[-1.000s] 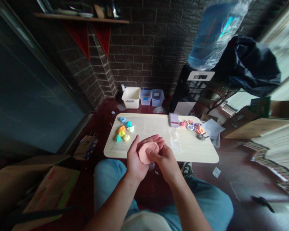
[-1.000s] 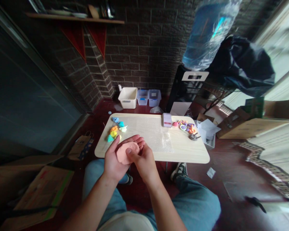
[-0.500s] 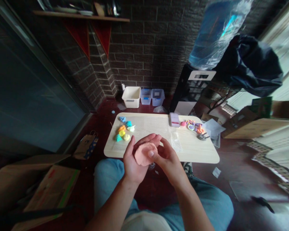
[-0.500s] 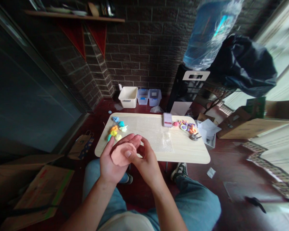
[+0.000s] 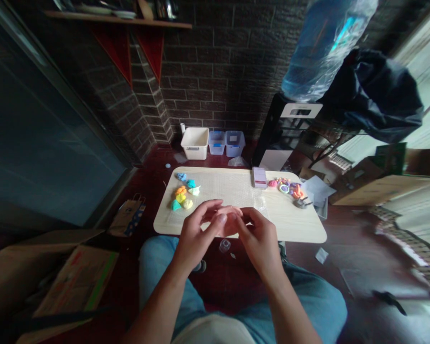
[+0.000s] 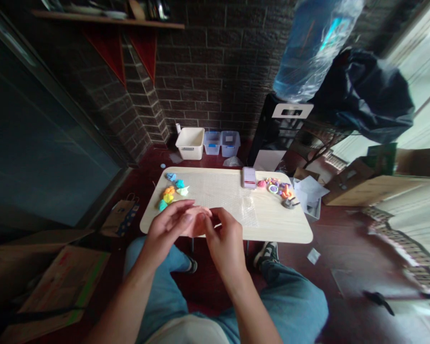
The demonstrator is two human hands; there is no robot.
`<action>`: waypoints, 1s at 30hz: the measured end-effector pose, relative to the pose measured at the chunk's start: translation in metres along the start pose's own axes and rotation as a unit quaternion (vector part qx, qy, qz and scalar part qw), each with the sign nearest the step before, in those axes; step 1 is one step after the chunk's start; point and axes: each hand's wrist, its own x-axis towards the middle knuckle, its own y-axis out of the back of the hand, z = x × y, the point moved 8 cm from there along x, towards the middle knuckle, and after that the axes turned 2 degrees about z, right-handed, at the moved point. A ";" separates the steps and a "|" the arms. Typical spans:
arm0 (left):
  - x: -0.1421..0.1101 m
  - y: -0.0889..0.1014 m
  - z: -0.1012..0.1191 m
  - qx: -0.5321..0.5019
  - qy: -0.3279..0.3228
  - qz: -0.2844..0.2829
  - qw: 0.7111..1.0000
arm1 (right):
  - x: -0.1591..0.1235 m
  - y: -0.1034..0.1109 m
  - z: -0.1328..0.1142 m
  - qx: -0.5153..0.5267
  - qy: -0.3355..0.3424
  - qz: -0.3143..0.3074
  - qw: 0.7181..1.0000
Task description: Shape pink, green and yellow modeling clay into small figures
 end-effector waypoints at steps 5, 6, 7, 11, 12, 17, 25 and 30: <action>-0.001 0.002 0.013 0.170 -0.043 0.008 0.984 | -0.002 0.002 -0.011 -0.078 0.054 0.013 0.995; -0.001 0.001 0.015 0.178 -0.045 0.011 0.983 | -0.002 0.001 -0.011 -0.080 0.056 0.005 0.995; -0.001 0.000 0.017 0.180 -0.047 0.012 0.982 | -0.003 0.000 -0.011 -0.080 0.054 -0.003 0.995; -0.001 -0.003 0.020 0.178 -0.048 -0.003 0.983 | -0.001 0.000 -0.011 -0.087 0.051 -0.024 0.995; -0.001 -0.003 0.020 0.185 -0.047 -0.006 0.982 | -0.001 -0.001 -0.013 -0.095 0.060 -0.028 0.993; -0.003 -0.002 0.018 0.228 -0.042 -0.004 0.973 | 0.001 -0.003 -0.020 -0.141 0.126 -0.026 0.981; -0.002 -0.001 0.022 0.263 -0.053 -0.018 0.963 | -0.001 -0.002 -0.020 -0.134 0.142 -0.061 0.979; -0.004 -0.005 0.033 0.329 -0.130 -0.057 0.934 | -0.006 -0.006 -0.028 -0.187 0.210 -0.059 0.958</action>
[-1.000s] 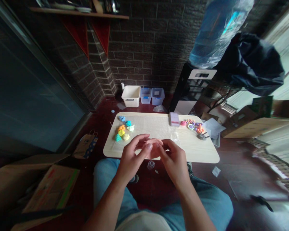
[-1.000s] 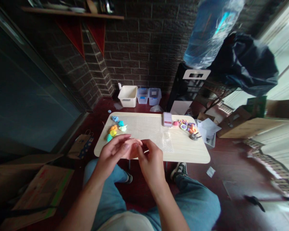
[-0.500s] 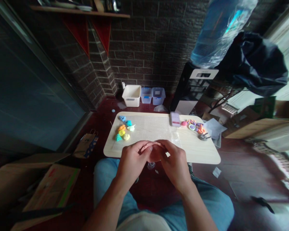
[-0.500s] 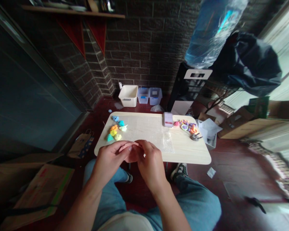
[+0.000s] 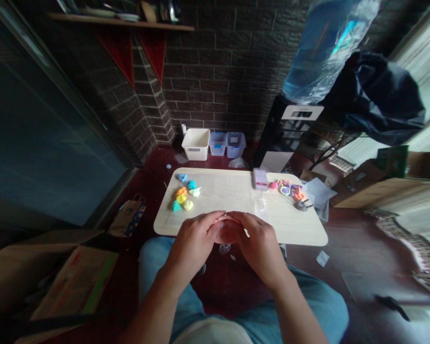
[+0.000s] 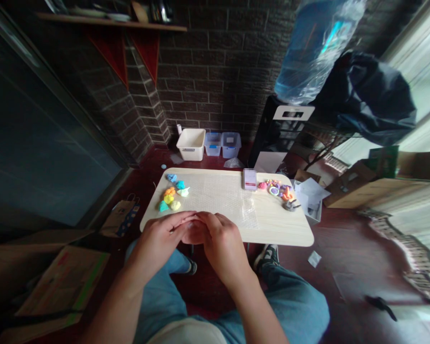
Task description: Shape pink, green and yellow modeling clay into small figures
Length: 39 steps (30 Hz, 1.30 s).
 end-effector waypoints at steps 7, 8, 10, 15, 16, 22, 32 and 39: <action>-0.003 0.009 0.009 0.008 -0.009 0.033 0.999 | -0.005 0.005 -0.003 -0.007 0.004 0.030 1.000; -0.004 0.011 0.010 0.012 -0.011 0.045 0.999 | -0.005 0.007 -0.003 -0.006 0.006 0.037 0.999; -0.004 0.013 0.013 0.018 -0.027 0.068 0.997 | -0.006 0.008 -0.005 -0.008 0.014 0.050 0.999; -0.005 0.011 0.020 0.019 -0.078 0.092 0.992 | -0.007 0.010 -0.006 -0.011 0.022 0.065 0.998; -0.005 0.010 0.020 0.018 -0.078 0.093 0.992 | -0.007 0.010 -0.006 -0.009 0.017 0.061 0.998; -0.004 0.012 0.015 -0.007 -0.066 0.068 0.995 | -0.005 0.015 -0.007 -0.007 0.016 0.045 0.999; -0.004 0.012 0.015 -0.025 -0.027 0.049 0.998 | -0.007 0.009 -0.019 -0.026 0.067 0.048 0.996; -0.004 0.011 0.012 -0.056 -0.015 0.018 0.998 | -0.007 0.012 -0.017 0.011 0.045 0.038 0.998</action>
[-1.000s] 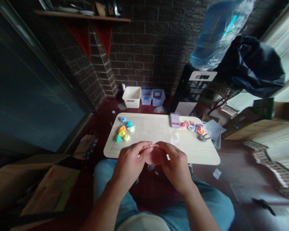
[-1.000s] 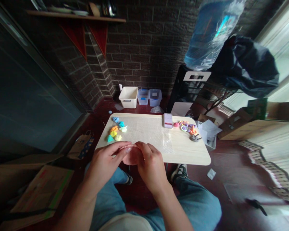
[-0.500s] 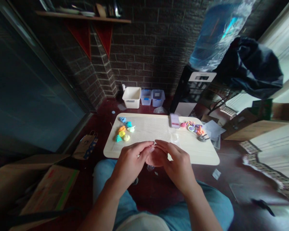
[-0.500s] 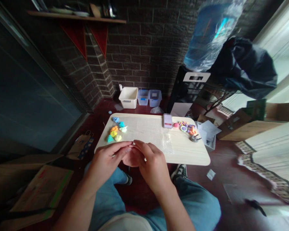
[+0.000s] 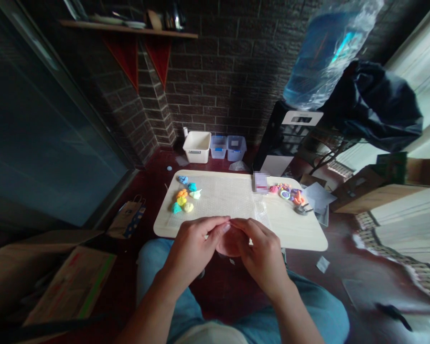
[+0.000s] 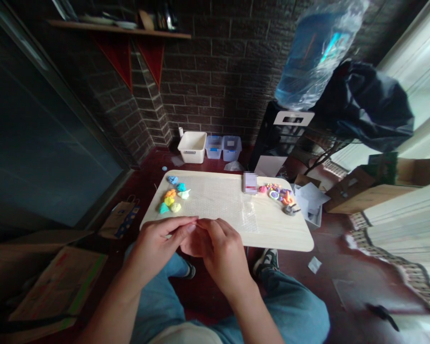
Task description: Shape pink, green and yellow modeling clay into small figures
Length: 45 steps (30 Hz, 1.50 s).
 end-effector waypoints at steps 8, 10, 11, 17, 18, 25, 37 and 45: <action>0.001 -0.007 -0.012 -0.058 0.048 -0.051 0.996 | 0.003 -0.001 0.008 0.028 -0.038 -0.060 0.997; 0.002 -0.008 -0.015 -0.069 0.057 -0.053 0.995 | 0.004 -0.002 0.007 0.031 -0.034 -0.067 0.997; 0.002 -0.009 -0.016 -0.080 0.062 -0.052 0.993 | 0.004 -0.002 0.007 0.032 -0.034 -0.063 0.997; 0.002 -0.012 -0.022 -0.118 0.082 -0.015 0.989 | 0.003 0.008 0.014 0.038 -0.066 0.021 0.997; 0.002 -0.011 -0.023 -0.106 0.079 -0.002 0.991 | 0.002 0.008 0.015 0.040 -0.072 0.027 0.996; 0.004 -0.004 -0.013 -0.010 0.033 0.044 0.998 | 0.004 -0.002 0.021 0.059 -0.108 -0.015 0.992; 0.007 -0.006 -0.003 0.051 -0.043 0.048 0.997 | 0.006 -0.002 0.019 0.043 -0.088 0.002 0.995; 0.005 -0.007 -0.004 0.009 -0.012 0.024 1.000 | 0.008 0.001 0.019 0.071 -0.101 -0.012 0.992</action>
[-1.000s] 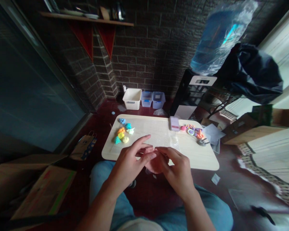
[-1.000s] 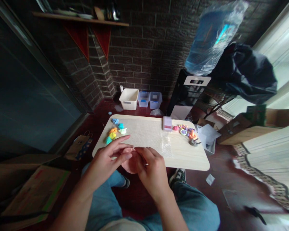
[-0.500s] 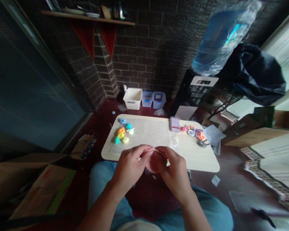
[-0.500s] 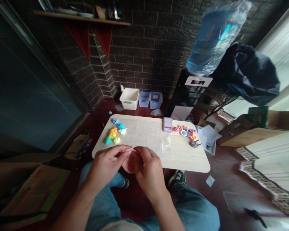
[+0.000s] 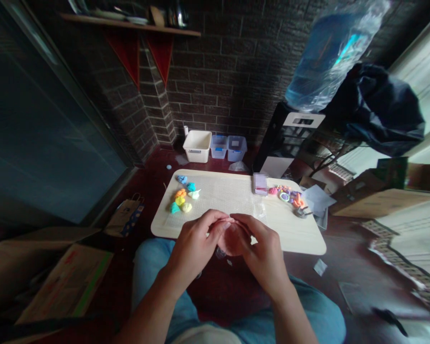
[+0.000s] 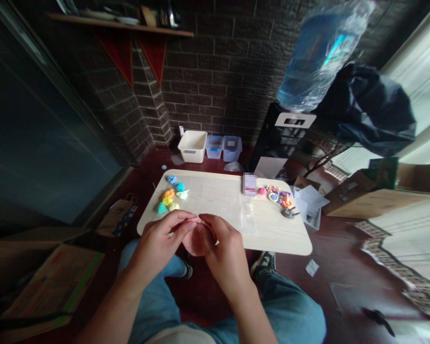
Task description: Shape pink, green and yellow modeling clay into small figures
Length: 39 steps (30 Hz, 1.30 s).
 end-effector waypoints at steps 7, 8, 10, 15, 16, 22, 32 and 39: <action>-0.002 -0.006 0.000 -0.040 0.005 -0.010 0.999 | -0.006 0.002 -0.005 -0.017 0.019 0.036 0.999; -0.003 -0.007 -0.001 -0.059 0.019 -0.013 0.998 | -0.007 0.003 -0.004 -0.010 0.008 0.046 0.999; -0.005 -0.011 -0.004 -0.104 0.057 -0.019 0.993 | -0.008 0.006 0.000 0.007 -0.019 0.073 0.997; -0.007 -0.014 -0.013 -0.177 0.121 -0.006 0.977 | -0.010 0.004 0.009 0.059 -0.075 0.075 0.993; -0.008 -0.013 -0.014 -0.176 0.125 -0.005 0.976 | -0.009 0.002 0.010 0.070 -0.082 0.060 0.992; -0.009 -0.007 -0.014 -0.097 0.116 -0.009 0.988 | -0.007 -0.005 0.005 0.035 -0.058 0.012 0.998; -0.005 -0.005 -0.013 -0.074 0.077 0.005 0.994 | -0.015 -0.007 0.014 0.061 -0.106 0.064 0.990; -0.002 0.002 0.002 -0.022 -0.018 0.047 0.999 | -0.020 -0.010 0.017 0.085 -0.134 0.065 0.985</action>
